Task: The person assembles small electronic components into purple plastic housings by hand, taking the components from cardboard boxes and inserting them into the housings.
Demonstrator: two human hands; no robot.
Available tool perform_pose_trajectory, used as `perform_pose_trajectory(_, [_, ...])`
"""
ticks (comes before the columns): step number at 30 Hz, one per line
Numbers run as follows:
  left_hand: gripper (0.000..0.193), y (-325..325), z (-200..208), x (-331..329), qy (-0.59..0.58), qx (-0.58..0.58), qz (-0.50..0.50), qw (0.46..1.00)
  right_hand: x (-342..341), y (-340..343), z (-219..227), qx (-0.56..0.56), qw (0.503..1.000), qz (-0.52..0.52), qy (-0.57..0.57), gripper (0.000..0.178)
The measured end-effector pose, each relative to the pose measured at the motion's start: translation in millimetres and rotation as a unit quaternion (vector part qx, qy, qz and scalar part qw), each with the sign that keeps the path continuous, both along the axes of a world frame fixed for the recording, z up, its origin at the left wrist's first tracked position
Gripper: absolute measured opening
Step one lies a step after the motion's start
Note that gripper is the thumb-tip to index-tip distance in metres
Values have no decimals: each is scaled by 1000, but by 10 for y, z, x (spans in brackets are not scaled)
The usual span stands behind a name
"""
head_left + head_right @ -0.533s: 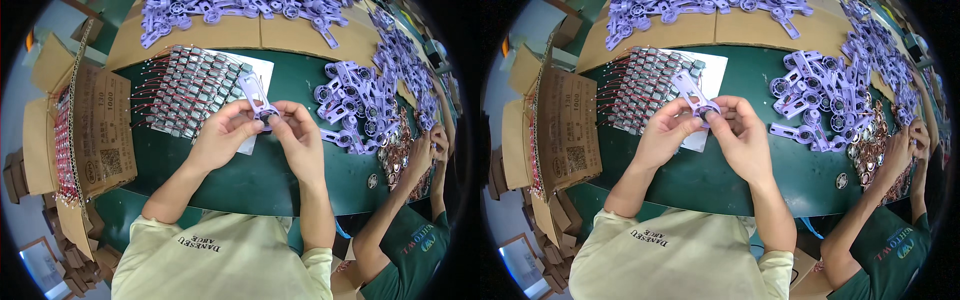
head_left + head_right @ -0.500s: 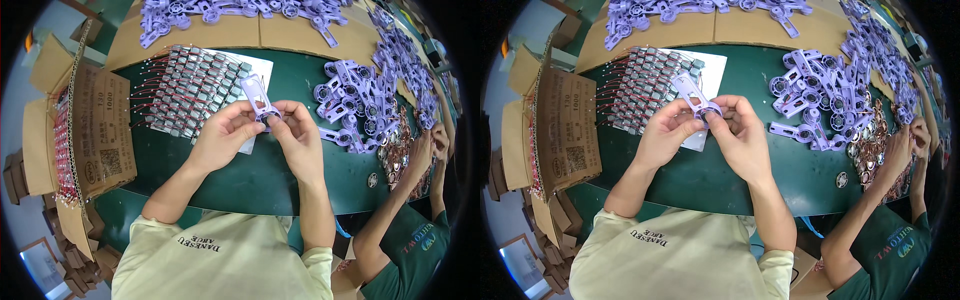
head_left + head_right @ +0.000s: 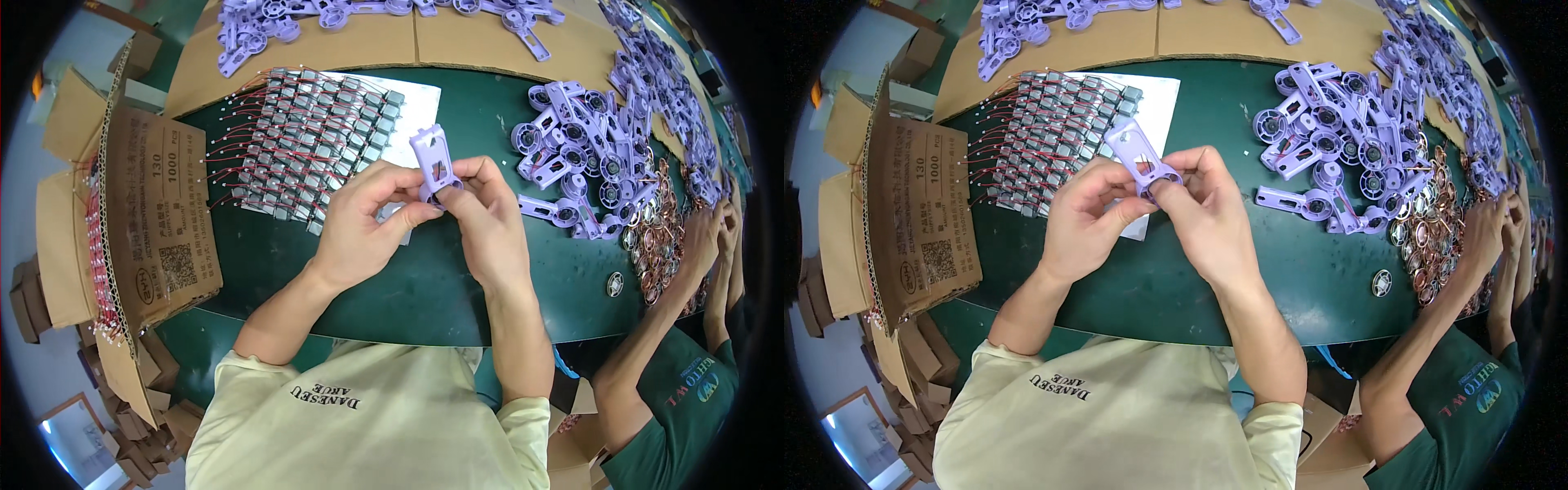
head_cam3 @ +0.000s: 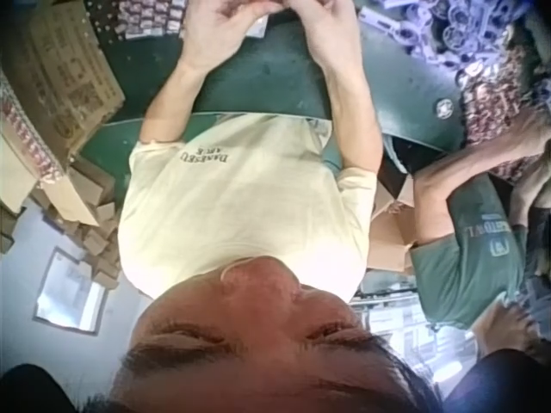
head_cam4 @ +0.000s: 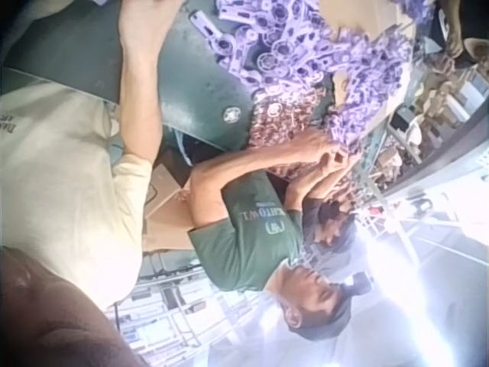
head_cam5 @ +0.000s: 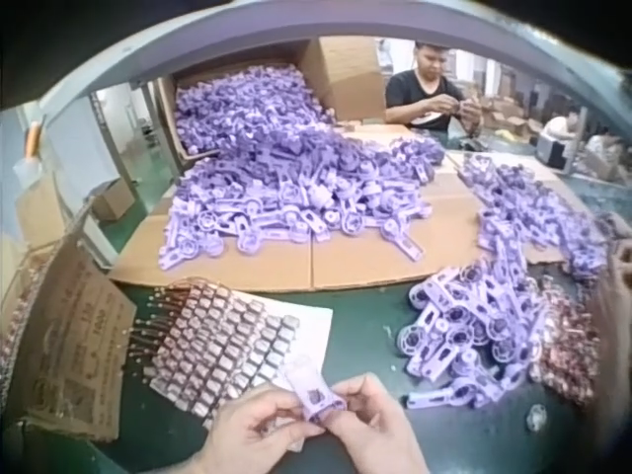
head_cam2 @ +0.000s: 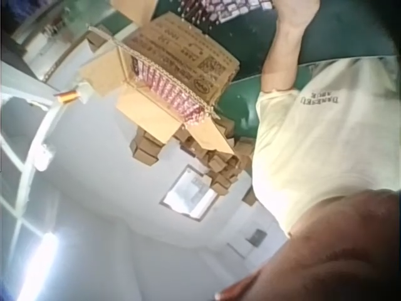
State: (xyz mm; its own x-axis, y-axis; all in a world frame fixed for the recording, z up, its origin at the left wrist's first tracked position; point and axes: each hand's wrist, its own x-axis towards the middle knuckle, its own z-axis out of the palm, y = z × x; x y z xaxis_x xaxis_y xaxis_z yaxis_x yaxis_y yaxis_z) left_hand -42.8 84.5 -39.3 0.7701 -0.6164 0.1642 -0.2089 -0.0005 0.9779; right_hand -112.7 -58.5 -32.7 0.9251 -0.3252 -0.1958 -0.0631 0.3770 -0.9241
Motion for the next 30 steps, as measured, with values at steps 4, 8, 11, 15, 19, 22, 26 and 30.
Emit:
perform_pose_trajectory(4, [25, -3, -17, -15, -39, 21, -11, 999, 9, -7, -25, 75, 997, -2, -15, 20])
perform_pose_trajectory(8, [26, 30, 21, 22, 159, -52, -31, 986, -25, -56, 52, 54, 997, 47, -28, 25])
perform_pose_trajectory(11, [26, 25, 43, 0, 133, -84, -30, 987, -36, -30, 68, 64, 996, 48, -33, 27])
perform_pose_trajectory(15, [21, 17, -20, 16, 46, -80, -10, 996, -44, 31, 41, 40, 997, 41, -43, 25])
perform_pose_trajectory(19, [21, 25, -60, 44, -31, -36, 12, 999, -34, 45, -9, 11, 999, 29, -25, 24])
perform_pose_trajectory(22, [26, 29, -9, 78, -32, -23, -11, 999, 9, -49, 6, 13, 997, 55, -50, 24])
perform_pose_trajectory(26, [37, 110, 216, 253, -24, -21, 54, 998, -72, -537, 96, -352, 919, -175, -20, 32])
perform_pose_trajectory(30, [26, 323, 233, 471, 35, -93, 142, 985, -15, -315, 248, -610, 735, -287, -75, 28])
